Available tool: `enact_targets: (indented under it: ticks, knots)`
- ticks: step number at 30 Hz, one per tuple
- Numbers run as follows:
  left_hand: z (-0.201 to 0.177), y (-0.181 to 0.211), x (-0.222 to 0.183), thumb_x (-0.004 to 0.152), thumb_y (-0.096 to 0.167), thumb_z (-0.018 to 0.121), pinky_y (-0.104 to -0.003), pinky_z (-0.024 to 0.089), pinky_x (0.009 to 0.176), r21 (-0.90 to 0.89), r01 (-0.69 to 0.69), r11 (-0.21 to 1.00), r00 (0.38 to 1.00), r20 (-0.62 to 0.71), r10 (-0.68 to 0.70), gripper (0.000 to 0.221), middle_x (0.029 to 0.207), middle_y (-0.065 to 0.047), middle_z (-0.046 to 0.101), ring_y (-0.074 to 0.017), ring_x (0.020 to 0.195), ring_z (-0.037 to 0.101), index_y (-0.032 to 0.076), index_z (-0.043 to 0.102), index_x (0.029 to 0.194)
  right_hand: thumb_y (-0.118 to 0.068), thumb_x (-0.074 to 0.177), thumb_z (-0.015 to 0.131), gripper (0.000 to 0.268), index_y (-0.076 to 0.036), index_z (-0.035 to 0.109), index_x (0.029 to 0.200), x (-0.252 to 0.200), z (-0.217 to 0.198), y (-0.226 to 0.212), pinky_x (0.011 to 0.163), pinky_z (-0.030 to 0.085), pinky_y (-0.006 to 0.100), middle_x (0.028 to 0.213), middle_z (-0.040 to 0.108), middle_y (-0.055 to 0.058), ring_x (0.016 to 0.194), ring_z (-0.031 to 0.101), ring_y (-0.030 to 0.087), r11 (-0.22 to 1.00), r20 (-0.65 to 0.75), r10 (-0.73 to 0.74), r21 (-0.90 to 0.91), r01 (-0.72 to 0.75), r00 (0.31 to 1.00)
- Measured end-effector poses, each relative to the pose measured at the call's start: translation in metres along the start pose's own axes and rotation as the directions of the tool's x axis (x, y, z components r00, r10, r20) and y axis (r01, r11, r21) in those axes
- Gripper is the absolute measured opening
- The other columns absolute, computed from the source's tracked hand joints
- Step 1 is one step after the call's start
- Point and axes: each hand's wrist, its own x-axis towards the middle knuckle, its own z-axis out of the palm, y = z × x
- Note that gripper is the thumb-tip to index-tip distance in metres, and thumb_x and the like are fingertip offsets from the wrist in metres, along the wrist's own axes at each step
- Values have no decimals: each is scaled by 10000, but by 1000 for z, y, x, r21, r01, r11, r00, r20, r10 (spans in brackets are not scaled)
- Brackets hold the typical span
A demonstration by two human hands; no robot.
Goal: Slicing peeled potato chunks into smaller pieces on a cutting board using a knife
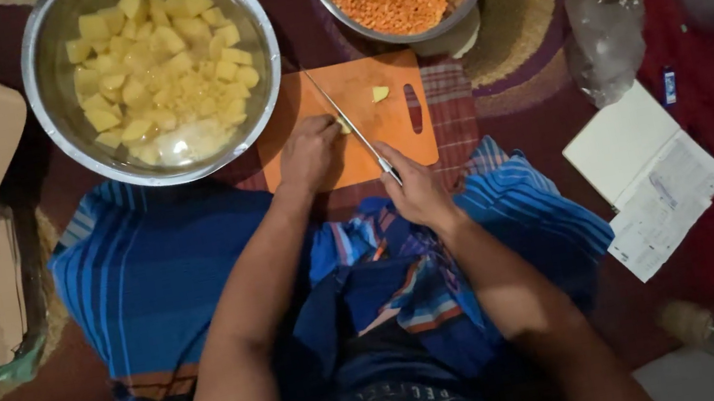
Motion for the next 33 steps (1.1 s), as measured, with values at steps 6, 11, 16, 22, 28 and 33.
enact_targets:
  ticks: [6, 11, 16, 22, 28, 33]
  knots:
    - [-9, 0, 7, 886, 323, 636, -262, 542, 850, -20, 13, 1000, 998, 67, -11, 188, 1072, 98, 701, -124, 1039, 660, 259, 759, 1013, -101, 960, 564, 555, -134, 522, 1512, 6, 9, 10, 1007, 516, 528, 1382, 623, 238, 1231, 609, 441, 999, -8, -43, -9, 43, 999]
    - [-9, 3, 8, 928, 292, 642, -257, 539, 838, -51, 26, 998, 999, 41, -24, 142, 1042, 85, 710, -130, 1017, 666, 247, 763, 988, -104, 976, 558, 546, -146, 526, 1520, 6, 12, 13, 1000, 525, 509, 1354, 644, 235, 1217, 620, 426, 999, -29, -41, 2, 41, 999]
    - [-11, 9, 6, 972, 249, 632, -275, 549, 839, -136, 73, 988, 997, 0, -73, 169, 1056, 52, 737, -167, 1034, 670, 219, 789, 1029, -72, 971, 581, 533, -122, 546, 1500, 7, 17, 18, 966, 549, 504, 1321, 659, 252, 1178, 642, 433, 999, -45, -40, 12, 41, 998]
    - [-20, 10, 17, 963, 235, 676, -282, 544, 890, -182, 66, 981, 996, -43, -75, 152, 1075, 54, 757, -170, 1065, 670, 215, 804, 1043, -67, 960, 560, 539, -143, 557, 1493, 18, 16, 20, 987, 545, 491, 1382, 634, 212, 1206, 638, 398, 998, -75, -35, 52, 39, 997]
    - [8, 1, -1, 954, 238, 682, -274, 551, 903, -153, 96, 984, 992, -62, -106, 130, 1056, 68, 758, -164, 1059, 684, 230, 802, 1002, -86, 942, 589, 513, -152, 604, 1450, 12, 21, 20, 942, 548, 526, 1360, 658, 181, 1164, 646, 421, 993, -157, -19, 108, 37, 987]
    - [34, -10, -10, 929, 208, 723, -334, 567, 936, -166, 137, 977, 986, -69, -150, 150, 1102, -13, 766, -219, 1109, 690, 160, 798, 1050, -92, 921, 614, 535, -176, 615, 1450, 6, 17, 11, 925, 568, 492, 1329, 683, 156, 1132, 673, 380, 998, -203, -37, 45, 47, 978]
